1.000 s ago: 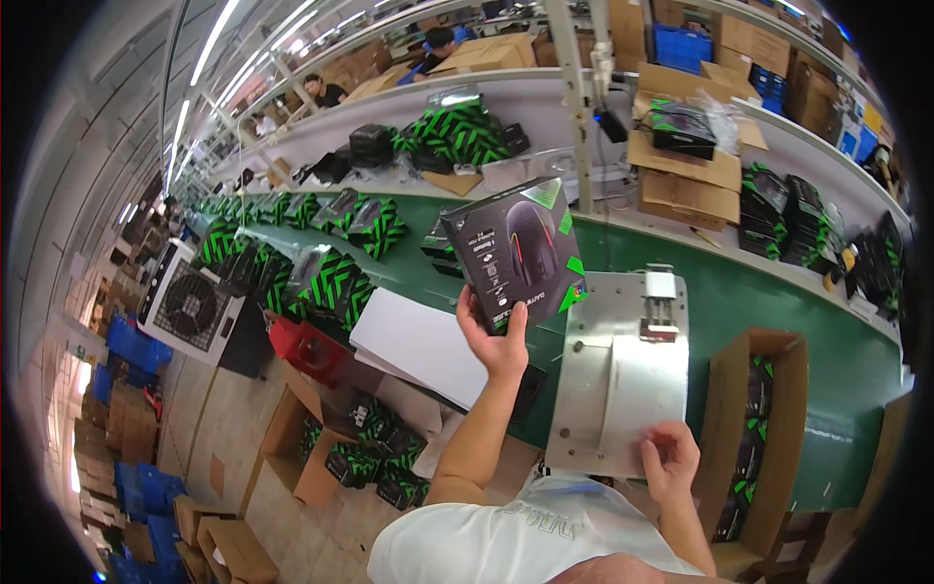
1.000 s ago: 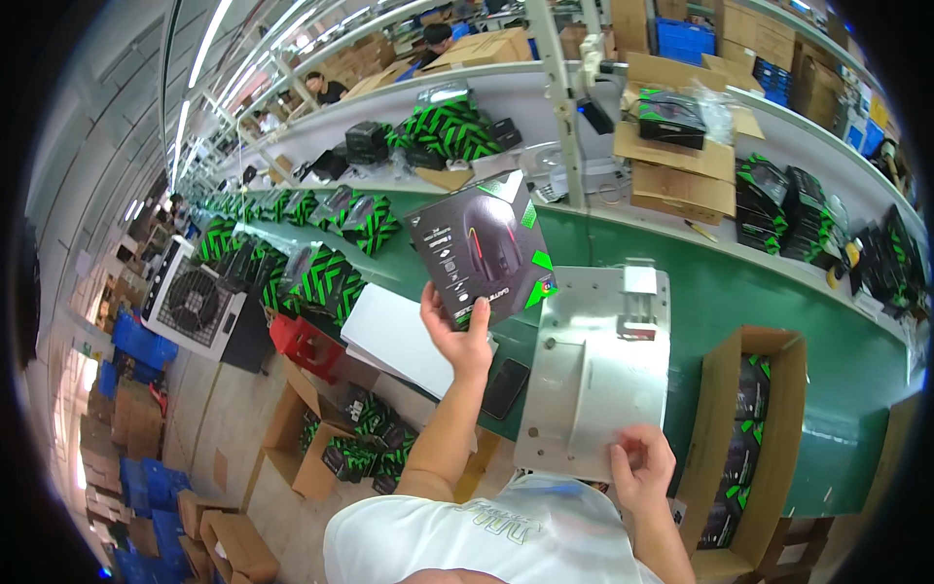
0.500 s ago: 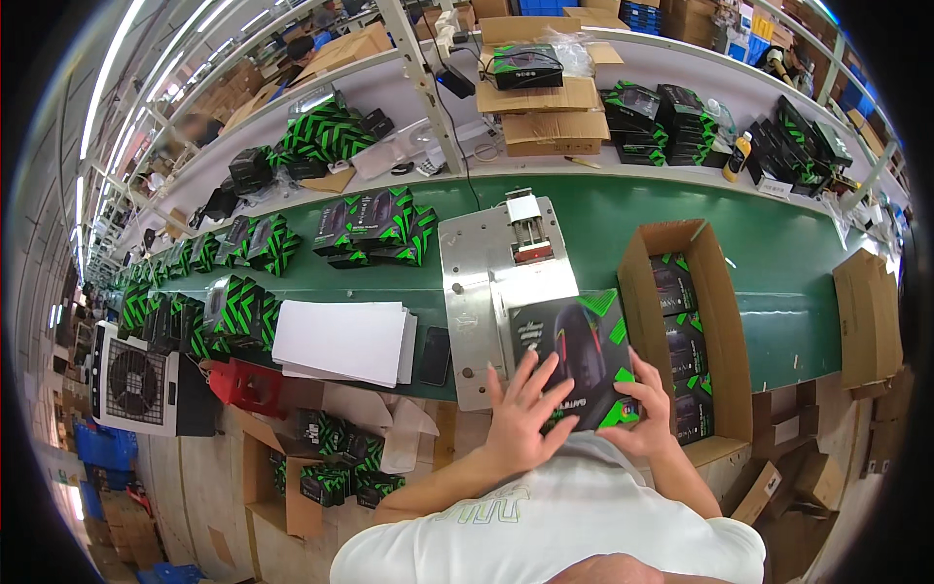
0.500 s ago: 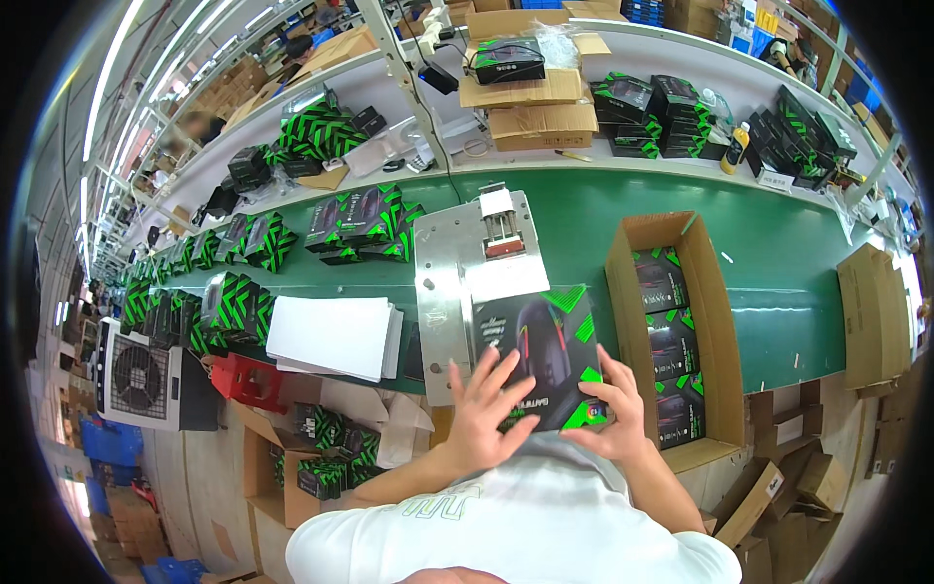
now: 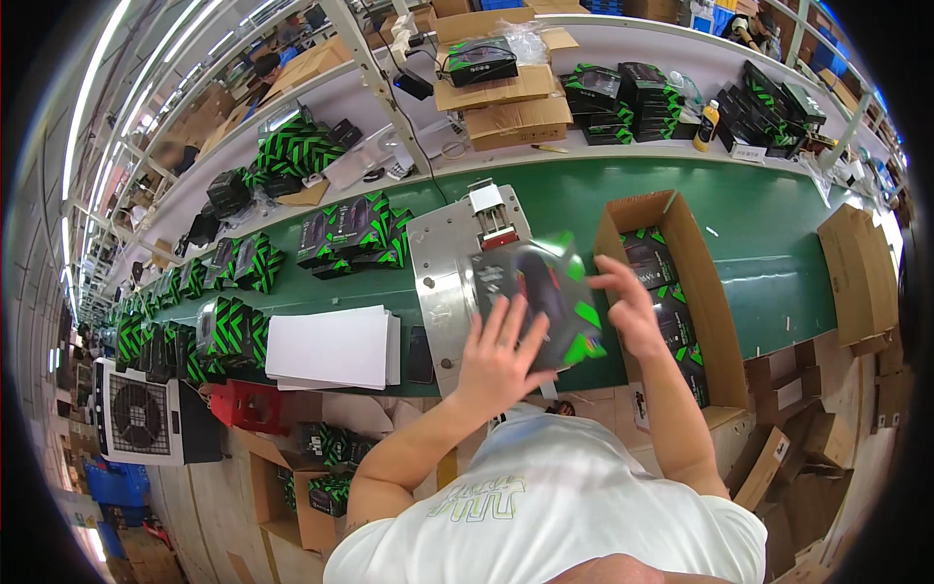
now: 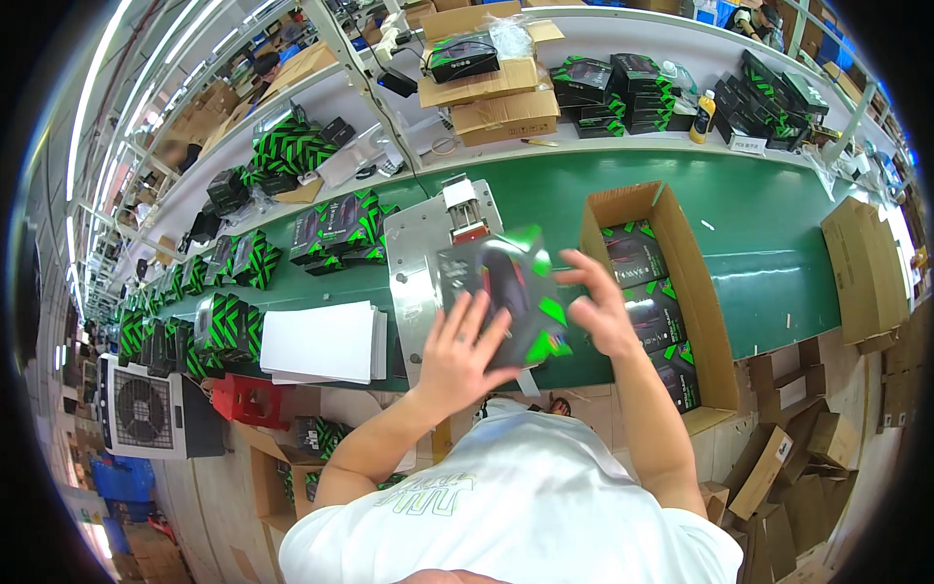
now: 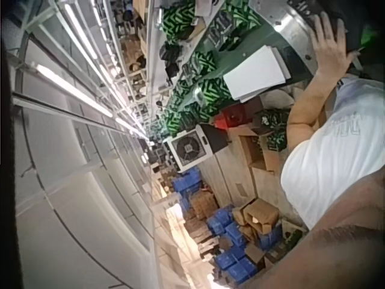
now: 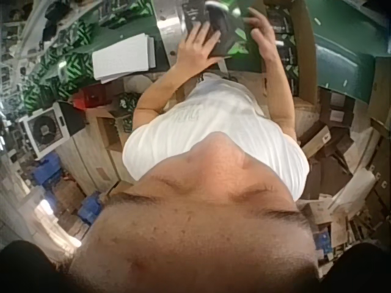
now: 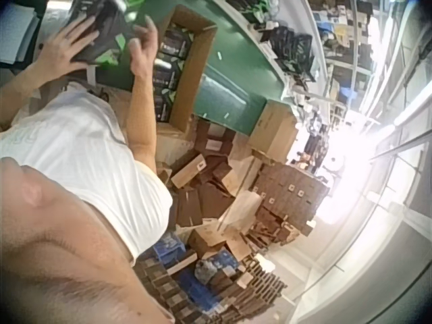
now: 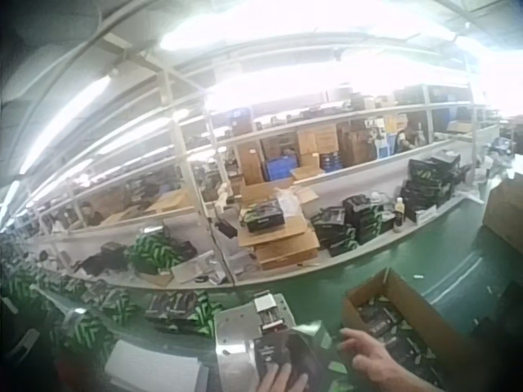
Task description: The person arranges cardboard boxes on the table, picks up packaged computer mice from the conveyor belt, opens and closes the product boxes, and packs them into the cardboard boxes.
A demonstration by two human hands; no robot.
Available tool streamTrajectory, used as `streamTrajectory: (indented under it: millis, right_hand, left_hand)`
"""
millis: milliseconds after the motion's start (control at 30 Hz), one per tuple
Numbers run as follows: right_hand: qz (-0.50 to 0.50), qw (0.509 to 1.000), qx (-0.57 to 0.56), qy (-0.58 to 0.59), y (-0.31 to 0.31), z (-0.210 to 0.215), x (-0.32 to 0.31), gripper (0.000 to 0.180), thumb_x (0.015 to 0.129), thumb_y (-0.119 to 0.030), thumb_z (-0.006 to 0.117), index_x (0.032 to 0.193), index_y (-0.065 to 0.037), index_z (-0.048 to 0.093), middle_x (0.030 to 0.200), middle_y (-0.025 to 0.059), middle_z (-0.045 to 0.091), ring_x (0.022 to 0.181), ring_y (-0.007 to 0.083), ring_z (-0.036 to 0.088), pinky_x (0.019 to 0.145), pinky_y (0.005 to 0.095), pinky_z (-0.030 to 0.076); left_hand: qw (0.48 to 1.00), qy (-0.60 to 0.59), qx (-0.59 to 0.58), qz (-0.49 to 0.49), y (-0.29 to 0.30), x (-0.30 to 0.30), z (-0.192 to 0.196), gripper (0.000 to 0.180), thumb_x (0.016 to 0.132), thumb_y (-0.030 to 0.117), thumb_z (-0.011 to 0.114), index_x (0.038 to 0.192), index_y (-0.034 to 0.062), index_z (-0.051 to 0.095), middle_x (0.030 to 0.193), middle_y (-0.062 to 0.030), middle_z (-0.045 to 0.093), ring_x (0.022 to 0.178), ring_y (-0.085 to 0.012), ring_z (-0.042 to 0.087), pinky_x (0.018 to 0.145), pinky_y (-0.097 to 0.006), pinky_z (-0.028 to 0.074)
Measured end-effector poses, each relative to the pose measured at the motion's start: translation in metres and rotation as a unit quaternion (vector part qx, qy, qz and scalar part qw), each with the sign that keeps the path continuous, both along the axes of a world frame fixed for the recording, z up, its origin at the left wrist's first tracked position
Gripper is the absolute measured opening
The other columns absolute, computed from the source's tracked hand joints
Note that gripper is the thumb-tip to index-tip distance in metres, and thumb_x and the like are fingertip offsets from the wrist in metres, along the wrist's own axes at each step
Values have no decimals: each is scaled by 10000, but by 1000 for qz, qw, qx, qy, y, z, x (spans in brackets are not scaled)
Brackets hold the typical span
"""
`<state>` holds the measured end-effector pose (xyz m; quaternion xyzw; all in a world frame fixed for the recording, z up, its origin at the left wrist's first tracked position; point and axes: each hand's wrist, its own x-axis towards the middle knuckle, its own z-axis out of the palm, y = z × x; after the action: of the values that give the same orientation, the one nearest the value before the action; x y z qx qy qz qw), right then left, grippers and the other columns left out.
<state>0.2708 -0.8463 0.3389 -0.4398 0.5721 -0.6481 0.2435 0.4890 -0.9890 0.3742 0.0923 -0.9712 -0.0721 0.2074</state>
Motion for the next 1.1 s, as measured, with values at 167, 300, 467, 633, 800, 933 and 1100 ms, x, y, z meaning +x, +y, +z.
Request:
streamTrajectory:
  millis: [167, 300, 467, 633, 800, 933, 1100]
  right_hand:
    - [-149, 880, -72, -445, 58, -22, 5, 647, 960, -443, 527, 1442, -28, 401, 1312, 101, 573, 1278, 260, 487, 1083, 406, 357]
    - [-117, 910, -56, -393, 89, -33, 22, 810, 879, -229, 681, 1534, -67, 232, 1469, 148, 411, 1223, 270, 539, 947, 419, 487]
    - [-91, 979, -71, -169, 96, -6, 52, 1158, 569, -211, 925, 1524, -79, 284, 1466, 189, 391, 1283, 307, 485, 989, 414, 473]
    - [40, 962, 82, 256, 55, 25, 60, 866, 552, -218, 936, 1319, -70, 563, 1525, 306, 256, 1388, 397, 376, 1033, 455, 439]
    - [32, 972, 49, 226, -41, 17, 12, 810, 561, -216, 929, 1289, -122, 587, 1559, 285, 225, 1422, 351, 346, 1061, 410, 406]
    - [25, 976, 52, 208, -43, 8, 4, 872, 551, -209, 933, 1330, -104, 555, 1555, 261, 265, 1412, 335, 368, 1069, 396, 391]
    - [38, 996, 34, 71, 26, 17, 45, 1189, 528, -179, 959, 1502, -13, 297, 1545, 231, 314, 1376, 291, 414, 1061, 382, 413]
  left_hand:
    - [977, 88, 39, -192, -27, 1, 19, 393, 721, 217, 809, 1104, 258, 735, 1394, -210, 499, 1240, -350, 533, 992, -448, 461]
    - [966, 74, 234, -85, -17, 0, 8, 442, 794, 232, 761, 1219, 151, 675, 1407, -271, 462, 1138, -401, 587, 958, -426, 482]
    - [978, 43, 200, -32, 0, -19, 14, 627, 796, 451, 740, 1261, 47, 621, 1403, -278, 461, 1106, -418, 592, 974, -458, 460]
    - [992, 57, 91, -69, -60, -32, 8, 750, 717, 573, 758, 1254, 69, 616, 1360, -218, 456, 1234, -428, 446, 1068, -506, 348]
    - [989, 120, -8, 82, -126, -64, 9, 866, 669, 657, 751, 1260, 43, 595, 1398, -217, 385, 1313, -414, 330, 1106, -521, 280]
    - [995, 55, -11, 82, -125, -78, 13, 712, 746, 505, 760, 1259, 36, 602, 1343, -232, 500, 1268, -410, 428, 1081, -490, 328]
    - [945, 88, 311, -48, -59, -45, 10, 576, 755, 183, 731, 1295, 60, 573, 1286, -166, 582, 1185, -313, 537, 1025, -397, 407]
